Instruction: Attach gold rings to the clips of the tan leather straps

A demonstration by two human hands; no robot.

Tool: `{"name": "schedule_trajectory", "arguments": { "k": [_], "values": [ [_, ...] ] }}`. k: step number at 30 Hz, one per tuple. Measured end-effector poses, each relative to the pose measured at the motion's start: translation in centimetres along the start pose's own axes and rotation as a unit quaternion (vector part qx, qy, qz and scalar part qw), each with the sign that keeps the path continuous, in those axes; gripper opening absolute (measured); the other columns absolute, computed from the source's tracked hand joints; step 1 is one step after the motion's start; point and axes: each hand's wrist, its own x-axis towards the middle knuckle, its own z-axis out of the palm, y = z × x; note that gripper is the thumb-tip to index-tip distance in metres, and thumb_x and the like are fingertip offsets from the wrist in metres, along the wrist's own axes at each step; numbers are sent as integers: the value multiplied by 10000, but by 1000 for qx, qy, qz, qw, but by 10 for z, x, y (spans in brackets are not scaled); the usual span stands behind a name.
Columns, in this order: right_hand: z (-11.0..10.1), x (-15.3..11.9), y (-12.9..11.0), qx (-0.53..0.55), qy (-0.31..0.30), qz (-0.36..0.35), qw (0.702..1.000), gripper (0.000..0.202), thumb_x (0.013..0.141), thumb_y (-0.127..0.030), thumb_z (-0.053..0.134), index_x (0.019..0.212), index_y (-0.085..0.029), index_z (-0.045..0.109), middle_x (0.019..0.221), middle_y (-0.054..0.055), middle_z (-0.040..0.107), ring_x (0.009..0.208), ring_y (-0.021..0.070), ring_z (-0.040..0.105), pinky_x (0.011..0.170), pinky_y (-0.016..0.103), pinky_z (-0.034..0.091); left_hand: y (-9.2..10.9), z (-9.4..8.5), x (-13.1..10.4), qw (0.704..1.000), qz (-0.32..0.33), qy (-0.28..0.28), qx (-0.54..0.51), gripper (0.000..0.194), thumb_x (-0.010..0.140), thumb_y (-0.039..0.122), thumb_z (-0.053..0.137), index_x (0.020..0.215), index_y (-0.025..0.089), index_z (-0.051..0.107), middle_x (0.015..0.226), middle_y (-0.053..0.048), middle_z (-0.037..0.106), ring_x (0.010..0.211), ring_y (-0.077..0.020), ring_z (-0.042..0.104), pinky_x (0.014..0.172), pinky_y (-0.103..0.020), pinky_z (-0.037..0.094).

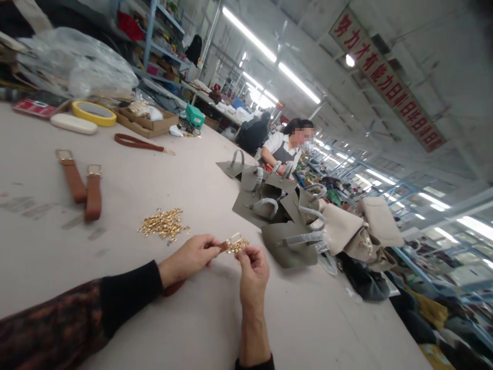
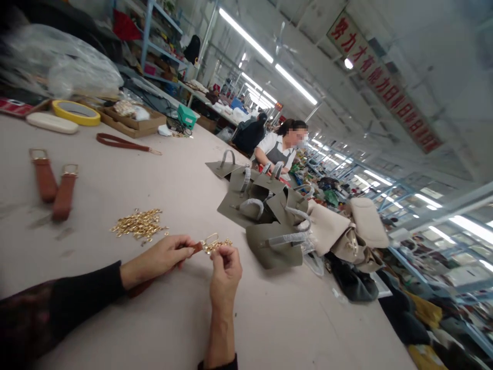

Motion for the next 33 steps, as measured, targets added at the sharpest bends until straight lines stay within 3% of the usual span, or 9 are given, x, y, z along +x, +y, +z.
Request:
{"name": "schedule_trajectory", "arguments": {
  "k": [3,6,12,20,28,30,33],
  "values": [
    [10,-4,-7,-1,-18,-50,999,143,873,-276,682,887,-155,608,849,26,621,790,160,589,735,264,470,-1,3,0,999,18,14,-24,486,689,593,531,804,124,583,617,-28,553,560,-191,481,507,-257,356],
    [18,-8,-10,-68,-65,-99,991,52,927,-222,629,906,-176,619,895,11,631,852,143,594,787,247,456,-6,5,1,999,23,18,-38,477,702,565,532,843,115,603,742,-62,615,651,-211,556,597,-282,433],
    [20,-10,-8,-140,-80,-172,972,67,948,-165,587,889,-186,610,894,-12,629,863,126,593,817,234,441,-11,4,-3,998,20,9,-62,448,692,528,547,875,123,611,734,-57,601,702,-239,591,437,-229,408],
    [18,-8,-11,-172,-90,-224,955,110,940,-113,578,870,-191,611,912,-10,653,883,130,613,834,238,443,-14,6,-3,997,36,3,-65,428,714,498,544,898,119,622,767,-58,615,689,-222,595,464,-236,458],
    [24,-12,-9,-173,-42,-146,973,84,930,-222,594,871,-169,620,851,22,629,815,168,599,770,287,460,-7,4,-10,997,68,18,-39,355,749,443,522,884,135,635,765,-58,631,688,-230,599,500,-260,445],
    [27,-13,-7,-110,-25,-92,989,89,906,-252,623,906,-165,603,864,25,619,817,165,602,764,285,478,-6,5,-10,997,68,24,-34,349,755,437,523,883,134,639,737,-50,622,648,-217,579,495,-258,430],
    [32,-10,-1,31,18,4,999,272,808,-271,718,995,-163,552,910,40,620,844,170,627,780,286,515,-5,5,-6,997,59,3,-52,383,756,462,552,911,124,642,747,-49,616,611,-198,533,498,-255,418]
  ]
}}
